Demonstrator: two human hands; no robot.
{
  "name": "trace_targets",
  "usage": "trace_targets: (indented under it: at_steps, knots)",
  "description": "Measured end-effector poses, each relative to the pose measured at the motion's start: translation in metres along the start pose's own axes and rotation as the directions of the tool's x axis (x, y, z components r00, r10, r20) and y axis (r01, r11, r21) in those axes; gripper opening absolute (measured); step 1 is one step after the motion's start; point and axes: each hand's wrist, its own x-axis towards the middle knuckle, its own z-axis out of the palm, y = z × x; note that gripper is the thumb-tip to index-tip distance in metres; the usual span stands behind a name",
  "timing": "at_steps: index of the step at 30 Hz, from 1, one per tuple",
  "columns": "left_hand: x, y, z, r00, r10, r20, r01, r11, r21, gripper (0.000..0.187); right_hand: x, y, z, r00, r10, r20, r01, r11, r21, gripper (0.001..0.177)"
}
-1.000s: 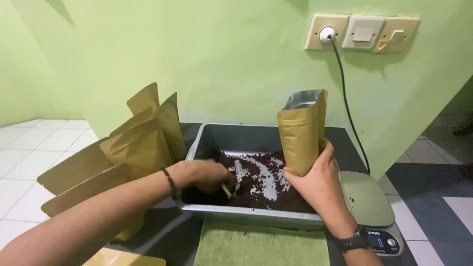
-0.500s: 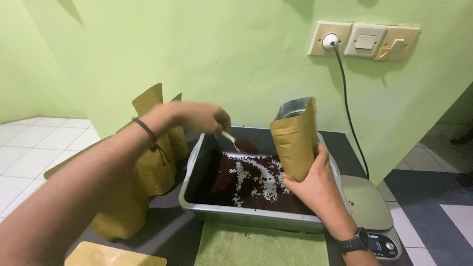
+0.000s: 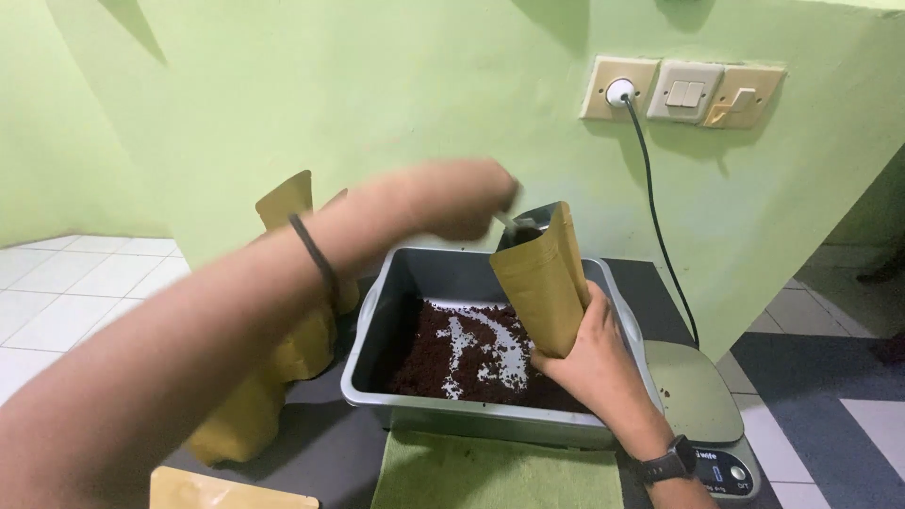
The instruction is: Filling and weighing coffee bags with ground coffee using a spoon and a digital scale to ensure precise weight.
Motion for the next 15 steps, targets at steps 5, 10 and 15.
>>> trace_targets:
  at_steps: [5, 10, 15]
  knots:
    - [-0.021, 0.004, 0.021, 0.719, 0.555, -0.419, -0.165, 0.722, 0.672, 0.025, 0.001, 0.005, 0.001, 0.994, -0.008, -0.11, 0.009, 1.0, 0.004, 0.115]
    - [-0.017, -0.067, 0.087, 0.695, 0.291, -0.658, 0.002, 0.914, 0.406, 0.025, -0.003, -0.003, -0.005, 0.984, 0.043, -0.17, -0.034, 0.998, 0.054, 0.11]
    - [0.003, -0.089, 0.237, 0.973, -0.212, 0.09, 0.215, 0.976, -0.023, 0.021, -0.003, -0.001, -0.002, 0.973, 0.057, -0.223, -0.04, 0.996, 0.079, 0.111]
